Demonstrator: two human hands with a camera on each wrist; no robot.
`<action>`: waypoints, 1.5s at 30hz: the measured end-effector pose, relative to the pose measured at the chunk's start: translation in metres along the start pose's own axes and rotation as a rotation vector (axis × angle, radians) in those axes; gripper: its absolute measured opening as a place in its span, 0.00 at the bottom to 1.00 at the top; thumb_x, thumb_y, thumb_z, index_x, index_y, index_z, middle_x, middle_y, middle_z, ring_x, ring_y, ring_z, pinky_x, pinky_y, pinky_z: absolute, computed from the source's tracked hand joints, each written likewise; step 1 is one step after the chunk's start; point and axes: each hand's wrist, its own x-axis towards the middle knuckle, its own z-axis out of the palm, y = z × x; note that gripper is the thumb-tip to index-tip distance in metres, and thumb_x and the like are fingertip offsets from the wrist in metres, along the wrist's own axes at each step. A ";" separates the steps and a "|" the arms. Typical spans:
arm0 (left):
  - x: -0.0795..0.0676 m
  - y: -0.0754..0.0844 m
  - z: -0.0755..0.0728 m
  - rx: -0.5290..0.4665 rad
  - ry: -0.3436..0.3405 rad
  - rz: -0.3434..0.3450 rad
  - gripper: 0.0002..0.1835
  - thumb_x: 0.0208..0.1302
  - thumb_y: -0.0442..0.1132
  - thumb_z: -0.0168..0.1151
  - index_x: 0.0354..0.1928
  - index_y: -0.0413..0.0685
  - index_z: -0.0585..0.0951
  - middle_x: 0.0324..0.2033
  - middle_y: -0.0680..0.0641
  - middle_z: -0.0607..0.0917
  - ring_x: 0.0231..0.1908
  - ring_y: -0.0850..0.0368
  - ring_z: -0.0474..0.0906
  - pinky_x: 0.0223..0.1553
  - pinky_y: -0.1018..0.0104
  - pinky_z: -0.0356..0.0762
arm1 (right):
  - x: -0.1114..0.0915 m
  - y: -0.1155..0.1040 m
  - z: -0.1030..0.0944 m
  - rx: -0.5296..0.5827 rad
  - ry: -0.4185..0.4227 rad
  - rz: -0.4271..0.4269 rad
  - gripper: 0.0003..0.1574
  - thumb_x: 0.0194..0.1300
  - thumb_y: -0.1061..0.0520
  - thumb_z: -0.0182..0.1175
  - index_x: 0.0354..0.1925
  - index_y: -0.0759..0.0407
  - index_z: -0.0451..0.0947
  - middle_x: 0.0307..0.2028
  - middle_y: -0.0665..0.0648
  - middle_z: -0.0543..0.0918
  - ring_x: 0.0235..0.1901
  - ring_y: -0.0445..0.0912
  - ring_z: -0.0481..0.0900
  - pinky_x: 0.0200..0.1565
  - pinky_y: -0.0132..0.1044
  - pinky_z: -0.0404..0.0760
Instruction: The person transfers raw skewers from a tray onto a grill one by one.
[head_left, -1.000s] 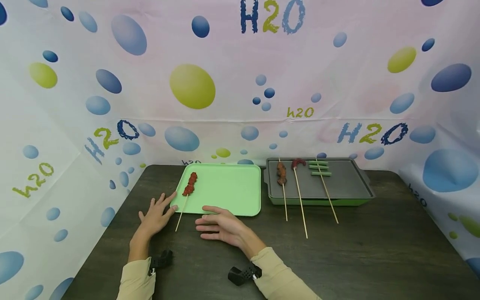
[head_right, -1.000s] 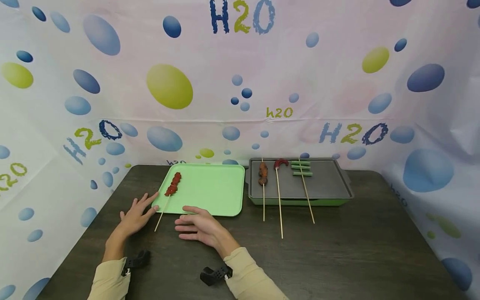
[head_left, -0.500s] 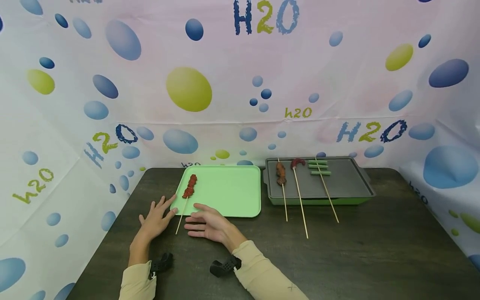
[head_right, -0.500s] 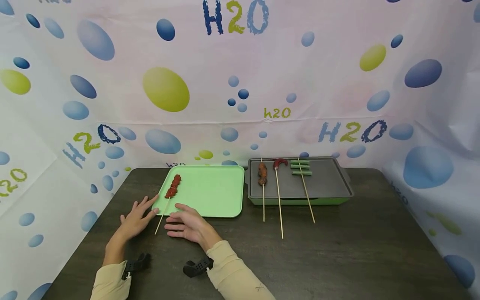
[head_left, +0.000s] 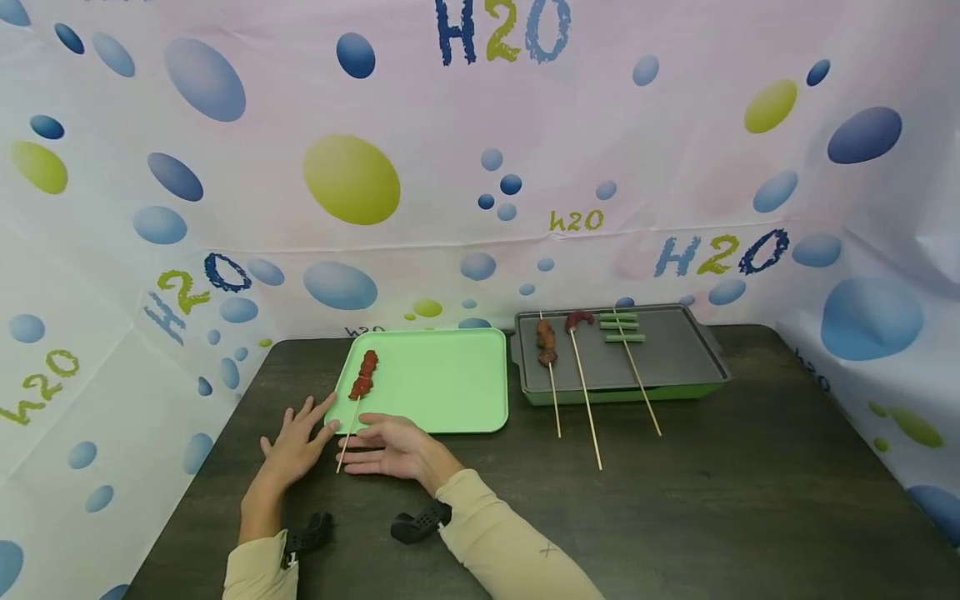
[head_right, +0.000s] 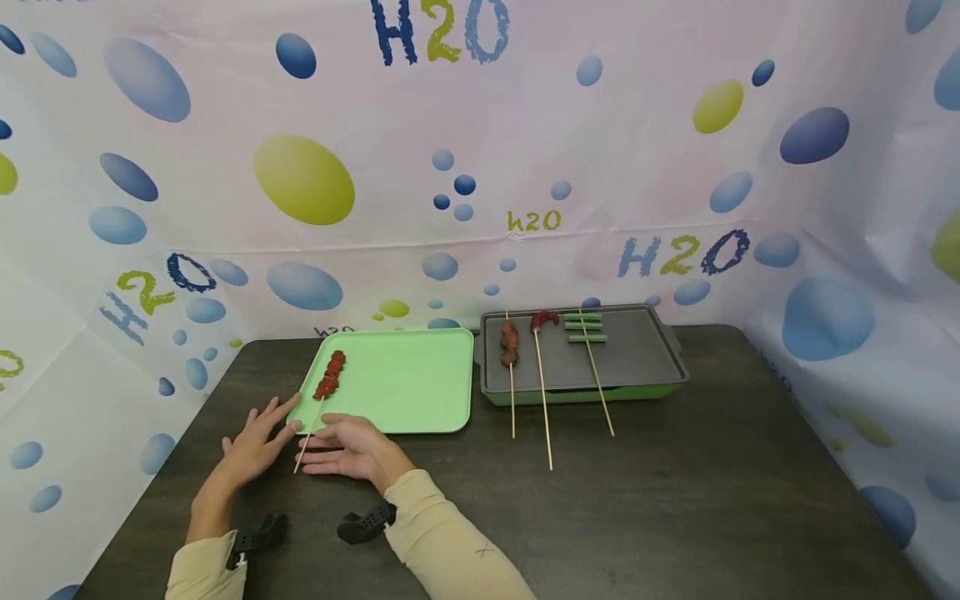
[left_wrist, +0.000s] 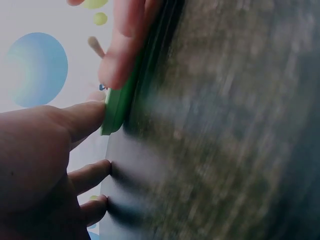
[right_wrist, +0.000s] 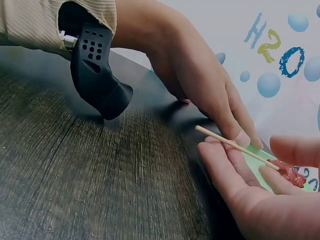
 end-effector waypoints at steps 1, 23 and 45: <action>-0.001 0.000 -0.001 0.000 0.001 -0.001 0.36 0.81 0.58 0.47 0.81 0.48 0.56 0.77 0.24 0.46 0.73 0.16 0.32 0.55 0.11 0.25 | 0.001 0.000 0.001 0.006 0.002 -0.002 0.36 0.78 0.68 0.49 0.79 0.63 0.55 0.60 0.73 0.79 0.62 0.67 0.77 0.64 0.59 0.73; -0.005 0.000 -0.004 -0.001 -0.029 -0.036 0.37 0.81 0.58 0.46 0.81 0.48 0.55 0.77 0.24 0.44 0.73 0.17 0.30 0.57 0.12 0.24 | -0.015 -0.001 -0.002 -0.147 0.079 -0.127 0.28 0.70 0.71 0.61 0.67 0.68 0.75 0.53 0.73 0.84 0.50 0.56 0.87 0.50 0.43 0.85; -0.001 -0.002 0.001 -0.009 0.009 0.018 0.35 0.82 0.55 0.47 0.81 0.49 0.55 0.78 0.26 0.46 0.74 0.19 0.31 0.57 0.12 0.23 | -0.074 -0.020 -0.020 -0.265 0.013 -0.285 0.27 0.67 0.69 0.64 0.64 0.67 0.78 0.50 0.74 0.85 0.45 0.52 0.90 0.47 0.42 0.86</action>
